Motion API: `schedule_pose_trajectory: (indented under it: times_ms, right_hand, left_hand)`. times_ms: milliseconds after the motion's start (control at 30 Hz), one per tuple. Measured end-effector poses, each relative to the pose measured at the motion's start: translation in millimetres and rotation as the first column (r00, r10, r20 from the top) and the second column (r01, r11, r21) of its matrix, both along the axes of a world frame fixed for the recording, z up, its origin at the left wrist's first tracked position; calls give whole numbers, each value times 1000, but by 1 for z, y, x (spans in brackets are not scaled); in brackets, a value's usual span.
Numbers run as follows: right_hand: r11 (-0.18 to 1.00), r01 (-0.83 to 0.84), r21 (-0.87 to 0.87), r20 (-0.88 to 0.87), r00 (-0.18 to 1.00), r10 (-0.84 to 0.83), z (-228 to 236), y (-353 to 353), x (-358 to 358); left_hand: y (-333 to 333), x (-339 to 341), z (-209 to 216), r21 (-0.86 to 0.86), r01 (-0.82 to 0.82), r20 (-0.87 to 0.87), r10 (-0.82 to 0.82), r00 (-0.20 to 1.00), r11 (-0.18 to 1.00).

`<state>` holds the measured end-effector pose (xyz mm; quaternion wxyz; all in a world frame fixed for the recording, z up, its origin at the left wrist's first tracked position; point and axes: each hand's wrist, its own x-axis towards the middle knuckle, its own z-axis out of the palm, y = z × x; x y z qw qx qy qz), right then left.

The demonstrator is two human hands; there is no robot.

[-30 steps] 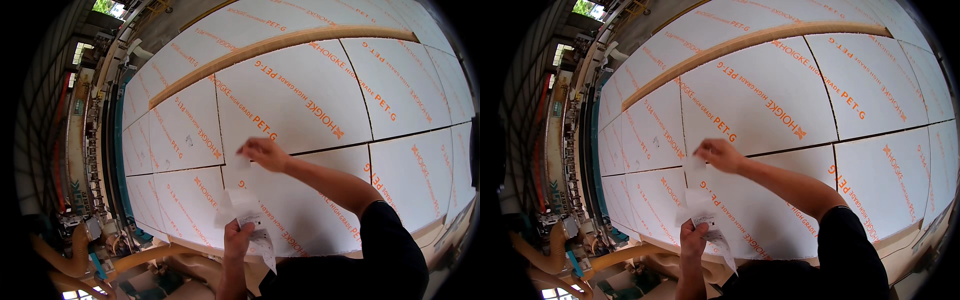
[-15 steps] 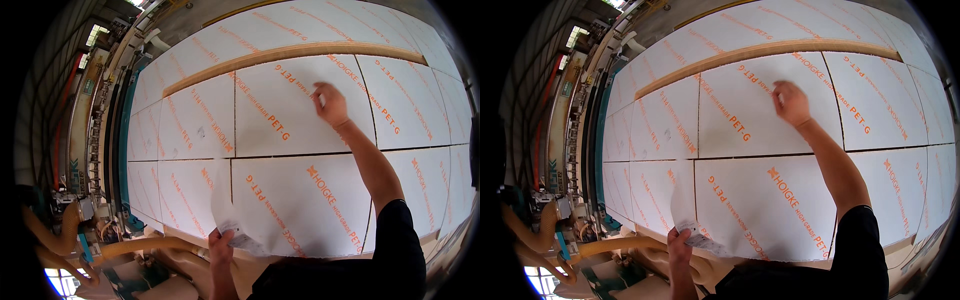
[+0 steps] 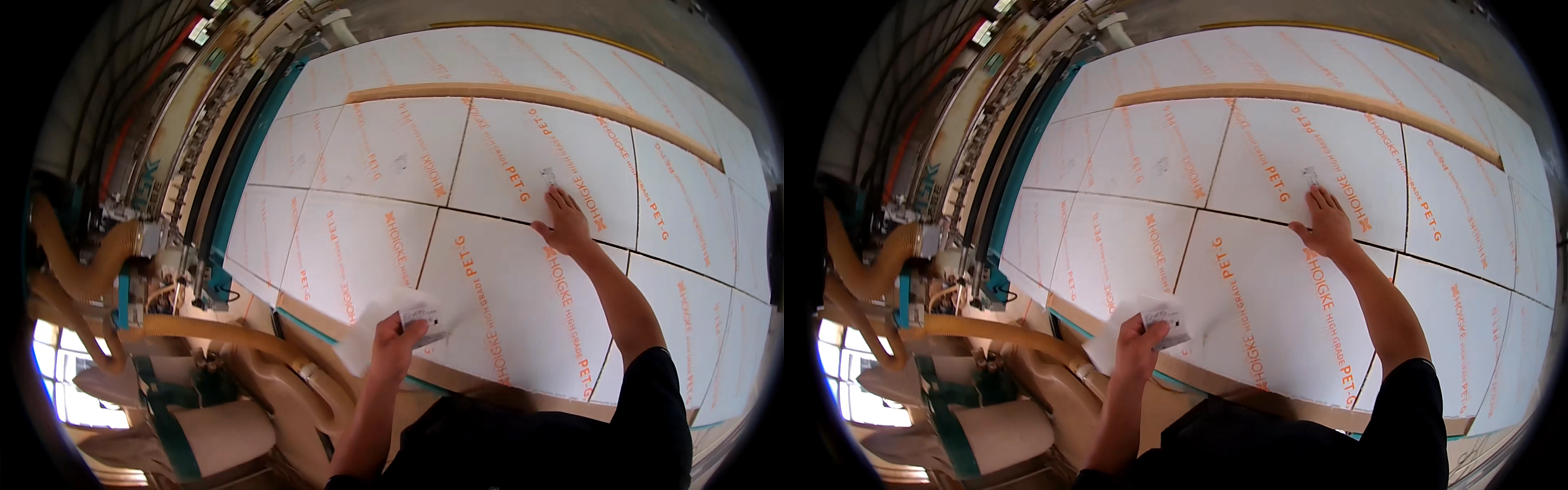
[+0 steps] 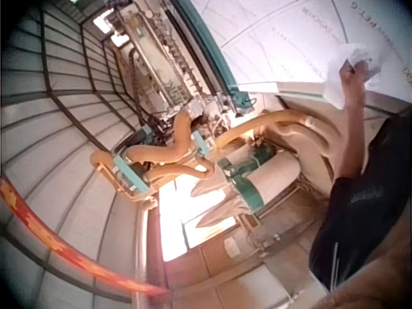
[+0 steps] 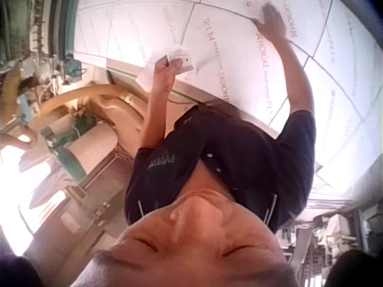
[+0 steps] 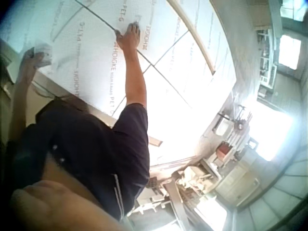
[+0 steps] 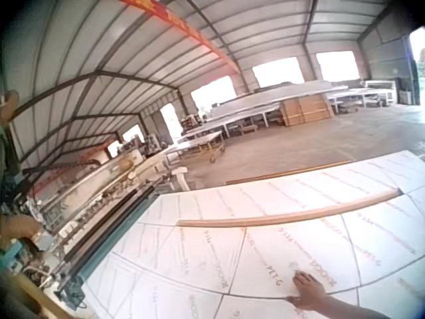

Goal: The person applies labels to a large sheet on a workbench, using a marker to write on the sheet before placing each label.

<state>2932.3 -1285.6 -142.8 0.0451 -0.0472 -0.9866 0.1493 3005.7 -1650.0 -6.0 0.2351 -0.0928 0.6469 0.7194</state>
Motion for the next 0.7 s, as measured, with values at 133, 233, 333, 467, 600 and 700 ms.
schedule_pose_trajectory:
  times_ms: [133, 233, 333, 467, 600, 700]
  right_hand:
    - [764, -37, -645, 91, 988, 125, 28, -47, 56]
    - [77, 8, -997, 36, 931, 364, 94, -138, 118]
    - [186, -292, -938, -199, 895, 400, 142, -182, 166]
    - [426, -208, -881, -126, 969, 212, 159, -193, 206]
    - [491, -165, -855, -162, 986, 50, 163, -181, 241]
    - [611, -238, -755, -340, 939, -54, 183, -155, 263]
  left_hand:
    - [-14, 26, 15, 116, 93, -112, -80, 990, 989]
    - [-22, 41, 15, 157, 171, -190, -140, 972, 973]
    - [-23, 55, 15, 202, 255, -224, -208, 952, 946]
    - [-16, 84, 19, 104, 341, -220, -312, 924, 934]
    - [1, 114, 6, 103, 400, -245, -367, 897, 910]
    - [23, 129, 11, 103, 385, -288, -343, 894, 917]
